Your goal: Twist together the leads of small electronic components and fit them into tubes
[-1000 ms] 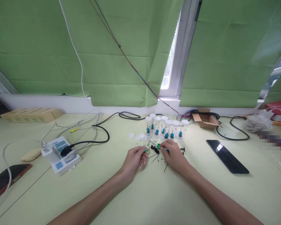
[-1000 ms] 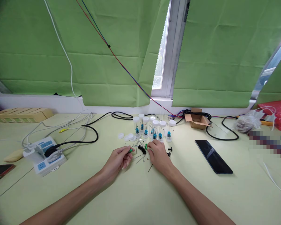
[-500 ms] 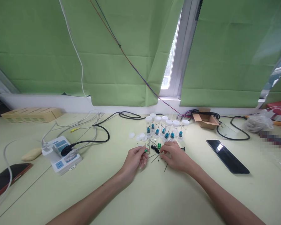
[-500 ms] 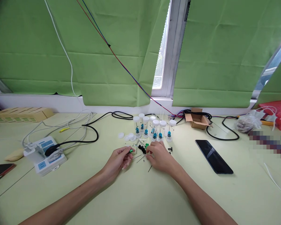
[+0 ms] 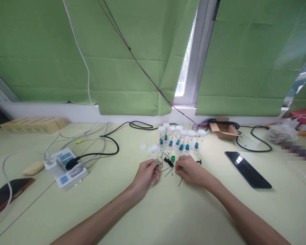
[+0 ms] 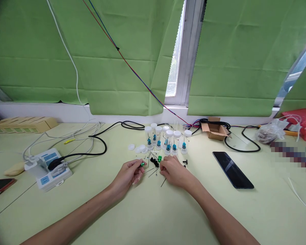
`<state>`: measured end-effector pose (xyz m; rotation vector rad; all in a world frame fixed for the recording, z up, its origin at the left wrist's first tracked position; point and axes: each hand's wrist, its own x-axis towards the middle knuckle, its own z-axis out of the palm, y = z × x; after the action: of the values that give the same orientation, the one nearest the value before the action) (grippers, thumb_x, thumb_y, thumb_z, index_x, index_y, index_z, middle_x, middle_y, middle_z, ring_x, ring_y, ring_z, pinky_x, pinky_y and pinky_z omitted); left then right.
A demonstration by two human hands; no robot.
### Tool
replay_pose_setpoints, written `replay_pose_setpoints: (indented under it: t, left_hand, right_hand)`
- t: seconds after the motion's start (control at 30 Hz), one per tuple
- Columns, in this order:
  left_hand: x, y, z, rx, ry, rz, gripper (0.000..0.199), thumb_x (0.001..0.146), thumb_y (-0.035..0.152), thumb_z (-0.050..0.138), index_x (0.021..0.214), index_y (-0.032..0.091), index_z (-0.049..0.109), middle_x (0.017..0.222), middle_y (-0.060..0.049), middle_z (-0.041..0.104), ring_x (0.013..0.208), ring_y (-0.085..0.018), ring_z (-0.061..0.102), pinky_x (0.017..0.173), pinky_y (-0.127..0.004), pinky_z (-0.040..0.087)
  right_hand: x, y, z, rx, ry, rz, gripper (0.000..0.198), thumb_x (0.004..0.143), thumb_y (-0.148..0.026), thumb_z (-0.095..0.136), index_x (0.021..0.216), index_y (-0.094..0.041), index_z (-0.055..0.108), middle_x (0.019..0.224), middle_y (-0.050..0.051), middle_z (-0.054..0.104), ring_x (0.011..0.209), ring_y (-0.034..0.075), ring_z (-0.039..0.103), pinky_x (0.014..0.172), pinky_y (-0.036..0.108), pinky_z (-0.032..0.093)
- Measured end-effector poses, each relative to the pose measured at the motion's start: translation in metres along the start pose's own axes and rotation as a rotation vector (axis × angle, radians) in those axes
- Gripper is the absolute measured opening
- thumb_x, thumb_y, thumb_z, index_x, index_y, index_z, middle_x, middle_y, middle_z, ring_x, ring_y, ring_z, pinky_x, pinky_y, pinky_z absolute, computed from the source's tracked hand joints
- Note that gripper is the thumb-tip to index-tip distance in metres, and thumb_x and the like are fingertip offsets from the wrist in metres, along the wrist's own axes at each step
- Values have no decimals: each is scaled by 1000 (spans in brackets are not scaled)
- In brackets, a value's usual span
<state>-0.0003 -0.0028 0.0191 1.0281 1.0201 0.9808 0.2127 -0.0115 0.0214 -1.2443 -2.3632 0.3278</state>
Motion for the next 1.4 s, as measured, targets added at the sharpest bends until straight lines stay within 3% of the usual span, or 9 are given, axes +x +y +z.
replay_pose_setpoints:
  t: [0.83, 1.03, 1.4]
  left_hand:
    - [1, -1, -1, 20, -6, -2, 29, 84, 41, 60, 81, 11, 63, 61, -1, 57, 41, -5, 44, 37, -17, 28]
    - [1, -2, -1, 27, -10, 0, 29, 85, 40, 59, 81, 11, 63, 60, -1, 56, 40, -5, 44, 36, -17, 27]
    - [0, -1, -1, 20, -14, -8, 29, 84, 40, 60, 80, 12, 63, 60, -1, 57, 40, -5, 44, 37, -17, 29]
  right_hand:
    - [1, -7, -3, 38, 45, 48, 15, 94, -13, 40, 82, -20, 47, 87, 6, 57, 83, 21, 52, 75, 33, 44]
    - [1, -7, -3, 50, 54, 103, 14, 96, -18, 35, 84, -22, 41, 83, 4, 56, 74, 19, 51, 67, 31, 42]
    - [6, -5, -1, 272, 326, 144, 17, 97, -26, 40, 82, -22, 46, 69, -1, 52, 60, 15, 44, 59, 26, 37]
